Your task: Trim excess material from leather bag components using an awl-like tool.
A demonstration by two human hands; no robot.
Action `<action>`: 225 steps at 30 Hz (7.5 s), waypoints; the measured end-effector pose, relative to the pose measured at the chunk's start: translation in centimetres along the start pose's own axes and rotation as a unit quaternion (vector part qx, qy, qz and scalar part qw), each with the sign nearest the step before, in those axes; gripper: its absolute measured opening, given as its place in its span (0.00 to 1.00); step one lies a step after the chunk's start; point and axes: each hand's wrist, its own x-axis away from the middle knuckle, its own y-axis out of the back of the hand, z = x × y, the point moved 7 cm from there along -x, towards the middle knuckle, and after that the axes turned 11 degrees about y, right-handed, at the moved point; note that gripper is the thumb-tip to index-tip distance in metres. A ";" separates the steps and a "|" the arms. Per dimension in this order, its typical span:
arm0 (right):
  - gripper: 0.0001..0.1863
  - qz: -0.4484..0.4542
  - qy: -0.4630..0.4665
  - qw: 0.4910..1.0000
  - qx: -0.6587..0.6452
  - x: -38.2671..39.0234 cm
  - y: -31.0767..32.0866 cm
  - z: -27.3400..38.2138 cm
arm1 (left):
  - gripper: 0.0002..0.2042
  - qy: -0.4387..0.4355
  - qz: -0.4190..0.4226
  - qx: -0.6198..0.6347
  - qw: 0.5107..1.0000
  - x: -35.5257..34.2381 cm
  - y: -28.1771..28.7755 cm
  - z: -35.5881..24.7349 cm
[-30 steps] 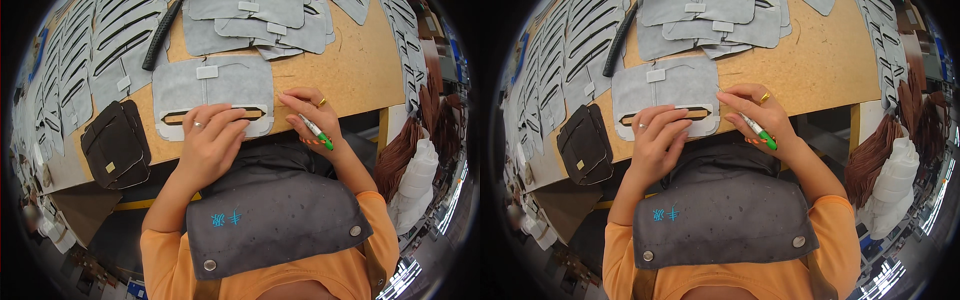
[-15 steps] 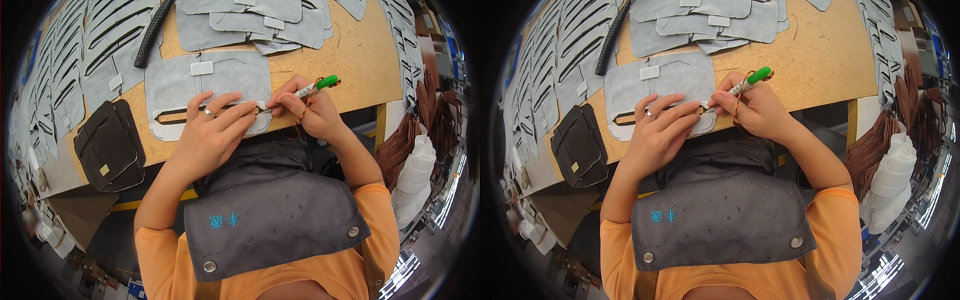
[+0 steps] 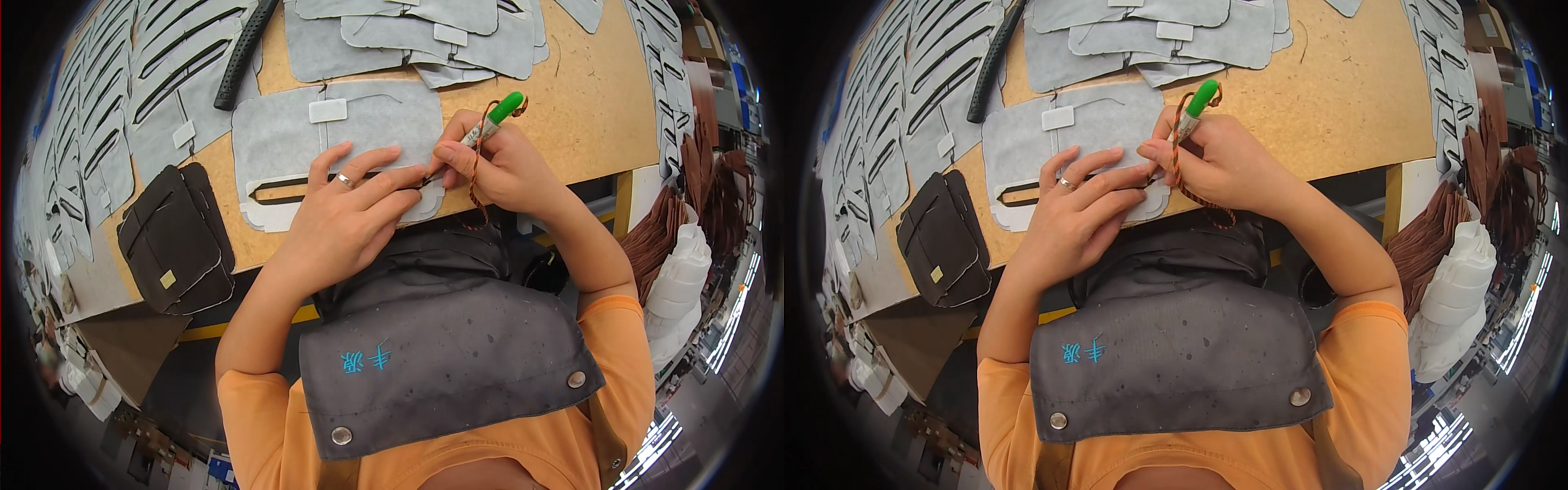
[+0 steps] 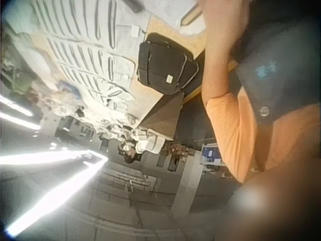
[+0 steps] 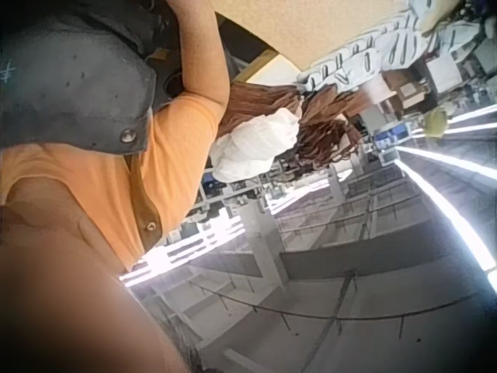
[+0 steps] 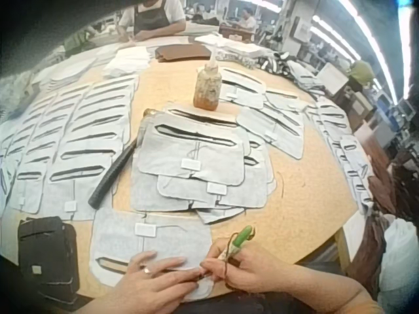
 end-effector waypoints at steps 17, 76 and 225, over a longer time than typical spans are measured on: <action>0.09 -0.062 0.080 0.995 -0.014 1.7 0.9 0.0 | 0.11 0.016 -0.016 0.017 1.000 -0.1 0.2 0.2; 0.06 -0.025 0.307 0.752 0.582 5.7 -4.7 2.1 | 0.22 0.022 -0.032 -0.054 0.998 0.6 -0.5 -0.4; 0.10 -0.132 0.083 0.987 -0.025 1.4 0.3 -0.5 | 0.09 -0.026 0.000 -0.015 1.000 -0.9 0.2 0.0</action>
